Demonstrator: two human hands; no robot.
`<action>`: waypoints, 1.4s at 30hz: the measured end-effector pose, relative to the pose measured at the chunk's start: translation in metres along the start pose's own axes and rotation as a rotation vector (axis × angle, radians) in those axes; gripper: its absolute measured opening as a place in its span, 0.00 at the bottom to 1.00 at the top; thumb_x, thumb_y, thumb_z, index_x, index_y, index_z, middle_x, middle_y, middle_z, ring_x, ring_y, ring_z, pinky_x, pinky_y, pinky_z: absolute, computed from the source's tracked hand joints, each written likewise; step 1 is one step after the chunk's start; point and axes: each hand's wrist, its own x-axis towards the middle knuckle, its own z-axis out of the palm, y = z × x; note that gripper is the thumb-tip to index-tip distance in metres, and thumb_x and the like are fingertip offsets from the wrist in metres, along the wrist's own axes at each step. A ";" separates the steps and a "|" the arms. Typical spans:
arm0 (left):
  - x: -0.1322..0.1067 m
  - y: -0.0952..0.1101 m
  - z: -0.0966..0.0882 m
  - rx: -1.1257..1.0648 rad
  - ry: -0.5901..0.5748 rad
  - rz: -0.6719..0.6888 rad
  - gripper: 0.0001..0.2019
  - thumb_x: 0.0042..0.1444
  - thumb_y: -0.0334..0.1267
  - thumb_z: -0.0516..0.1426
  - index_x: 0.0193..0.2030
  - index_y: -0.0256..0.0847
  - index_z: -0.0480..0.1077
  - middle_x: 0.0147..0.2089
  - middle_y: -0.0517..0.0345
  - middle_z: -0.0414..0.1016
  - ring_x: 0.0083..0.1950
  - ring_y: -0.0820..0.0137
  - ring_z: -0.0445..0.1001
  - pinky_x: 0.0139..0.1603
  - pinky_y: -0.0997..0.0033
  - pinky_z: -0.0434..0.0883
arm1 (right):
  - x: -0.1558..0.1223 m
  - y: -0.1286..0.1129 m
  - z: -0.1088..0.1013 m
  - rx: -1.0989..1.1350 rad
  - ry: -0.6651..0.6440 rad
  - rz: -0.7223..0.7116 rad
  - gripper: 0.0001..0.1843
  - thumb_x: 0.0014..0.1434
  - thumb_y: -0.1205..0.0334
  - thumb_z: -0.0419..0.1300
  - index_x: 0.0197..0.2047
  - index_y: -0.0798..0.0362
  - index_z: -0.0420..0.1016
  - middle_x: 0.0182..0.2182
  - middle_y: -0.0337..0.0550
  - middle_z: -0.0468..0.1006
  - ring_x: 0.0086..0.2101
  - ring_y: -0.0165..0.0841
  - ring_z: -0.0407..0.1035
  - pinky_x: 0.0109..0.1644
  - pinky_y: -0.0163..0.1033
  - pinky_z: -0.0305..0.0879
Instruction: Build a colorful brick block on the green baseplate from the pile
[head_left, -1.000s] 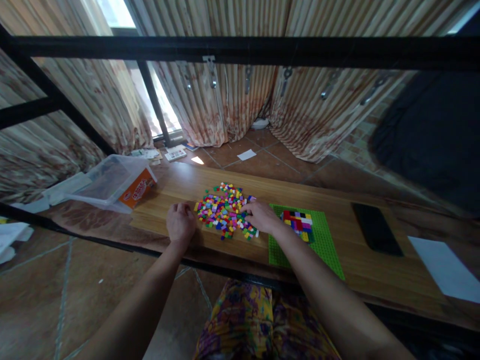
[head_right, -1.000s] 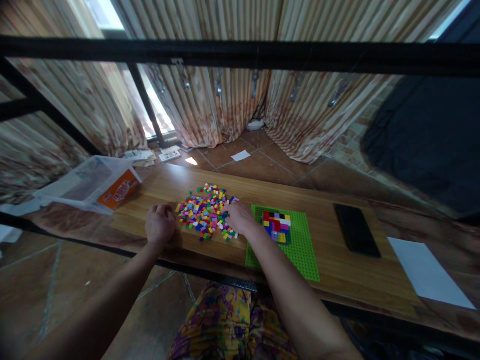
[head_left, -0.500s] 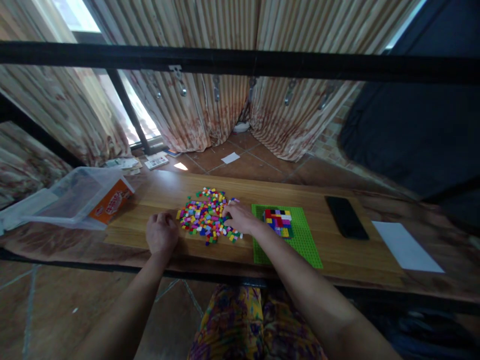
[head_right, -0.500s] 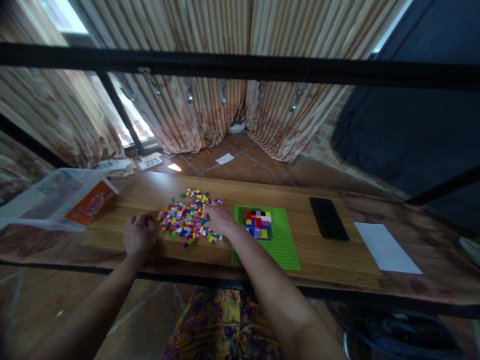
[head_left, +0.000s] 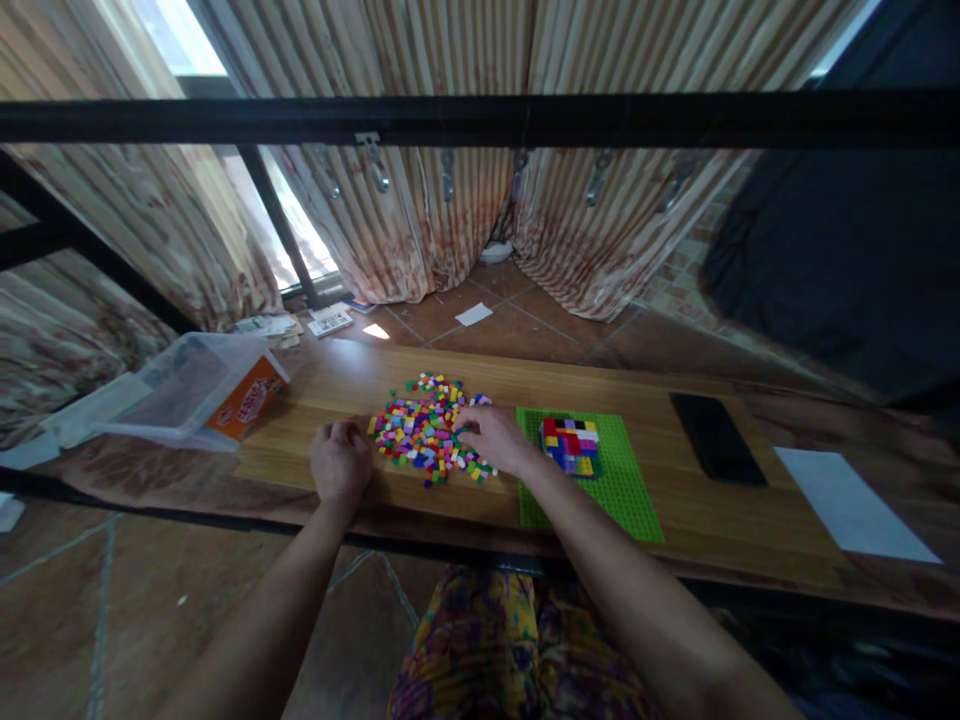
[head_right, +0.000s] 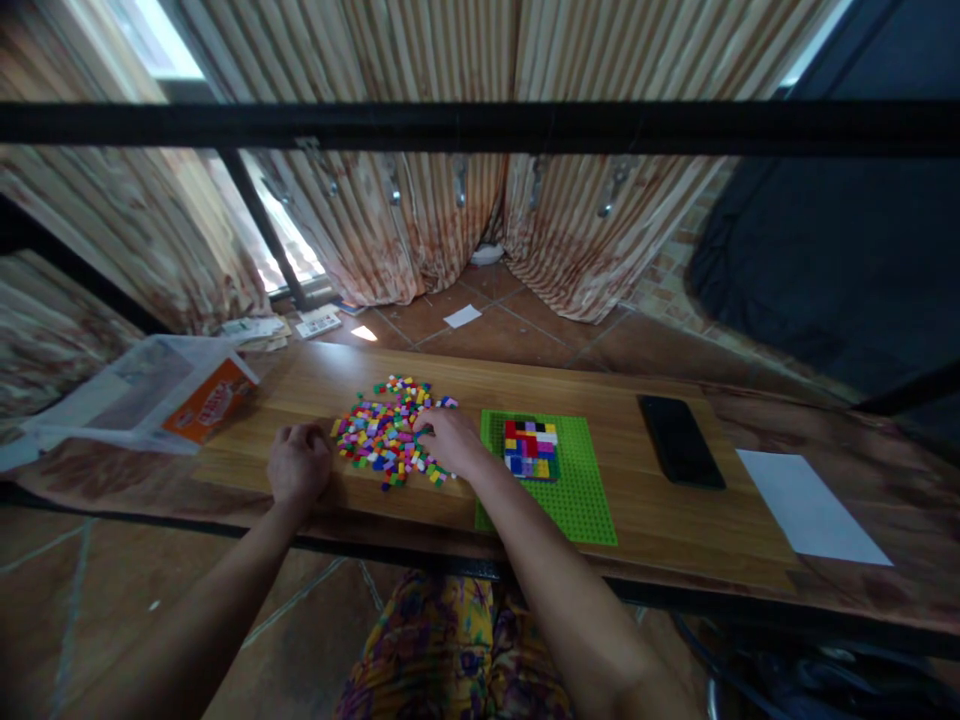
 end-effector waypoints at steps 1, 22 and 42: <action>0.000 0.000 0.000 0.003 0.000 -0.002 0.12 0.57 0.34 0.50 0.39 0.39 0.74 0.43 0.45 0.73 0.46 0.58 0.70 0.45 0.63 0.67 | -0.004 -0.001 0.000 0.097 0.058 0.007 0.09 0.53 0.69 0.60 0.37 0.50 0.78 0.36 0.38 0.80 0.37 0.31 0.72 0.45 0.37 0.64; -0.099 0.067 -0.073 -0.890 -0.289 -0.044 0.16 0.58 0.46 0.55 0.49 0.40 0.71 0.44 0.53 0.75 0.45 0.66 0.73 0.48 0.67 0.69 | -0.109 -0.016 0.013 0.870 0.344 0.255 0.07 0.47 0.60 0.67 0.32 0.50 0.80 0.32 0.41 0.81 0.34 0.33 0.74 0.43 0.40 0.70; -0.147 0.096 -0.076 -1.325 -0.658 -0.376 0.10 0.52 0.43 0.61 0.31 0.36 0.72 0.25 0.61 0.71 0.27 0.76 0.68 0.29 0.77 0.66 | -0.129 -0.036 0.033 1.184 0.192 0.529 0.11 0.40 0.56 0.72 0.30 0.49 0.83 0.27 0.39 0.81 0.27 0.31 0.73 0.35 0.37 0.70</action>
